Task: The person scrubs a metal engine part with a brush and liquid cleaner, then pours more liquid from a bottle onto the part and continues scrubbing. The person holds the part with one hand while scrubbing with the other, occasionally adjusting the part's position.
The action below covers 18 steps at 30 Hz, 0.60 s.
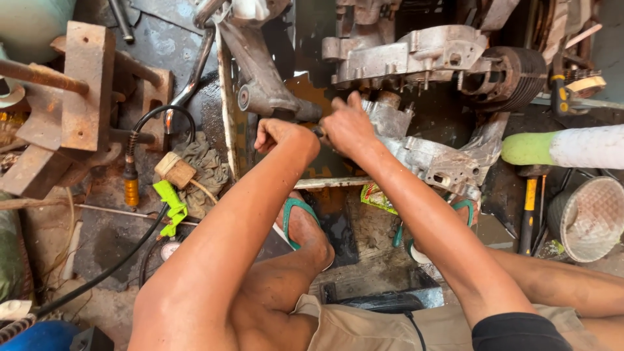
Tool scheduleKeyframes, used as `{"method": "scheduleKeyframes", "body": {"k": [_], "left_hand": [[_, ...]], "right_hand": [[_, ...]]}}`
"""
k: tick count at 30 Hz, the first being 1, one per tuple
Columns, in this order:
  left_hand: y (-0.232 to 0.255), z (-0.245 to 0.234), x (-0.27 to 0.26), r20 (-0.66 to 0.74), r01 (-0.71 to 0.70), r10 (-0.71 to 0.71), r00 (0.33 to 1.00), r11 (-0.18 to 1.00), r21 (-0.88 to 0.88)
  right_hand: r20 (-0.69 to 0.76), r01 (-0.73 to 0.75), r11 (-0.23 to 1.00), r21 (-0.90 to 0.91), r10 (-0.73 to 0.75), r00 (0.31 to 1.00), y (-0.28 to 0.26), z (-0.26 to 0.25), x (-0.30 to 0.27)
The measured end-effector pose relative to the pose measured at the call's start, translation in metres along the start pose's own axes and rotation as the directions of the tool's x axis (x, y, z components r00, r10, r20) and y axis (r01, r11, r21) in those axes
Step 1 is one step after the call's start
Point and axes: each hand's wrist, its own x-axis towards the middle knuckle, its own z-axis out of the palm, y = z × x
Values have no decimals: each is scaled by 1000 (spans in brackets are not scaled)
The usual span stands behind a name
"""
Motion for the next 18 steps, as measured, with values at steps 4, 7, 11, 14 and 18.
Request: {"method": "scheduleKeyframes", "body": {"k": [4, 7, 11, 14, 18], "left_hand": [[-7, 1, -5, -49, -35, 32, 998, 997, -66], [-11, 1, -9, -82, -52, 46, 996, 996, -70], [-8, -1, 3, -228, -123, 86, 970, 980, -154], [-8, -1, 10, -295, -163, 107, 950, 972, -172], [-13, -4, -11, -293, -182, 111, 950, 957, -227]], "right_hand": [[136, 41, 997, 65, -49, 989, -1, 11, -7], [-16, -39, 985, 170, 43, 999, 20, -18, -8], [108, -97, 882, 462, 53, 993, 40, -52, -28], [81, -131, 839, 528, 104, 991, 60, -31, -22], [-91, -127, 820, 558, 213, 973, 68, -32, -32]]}}
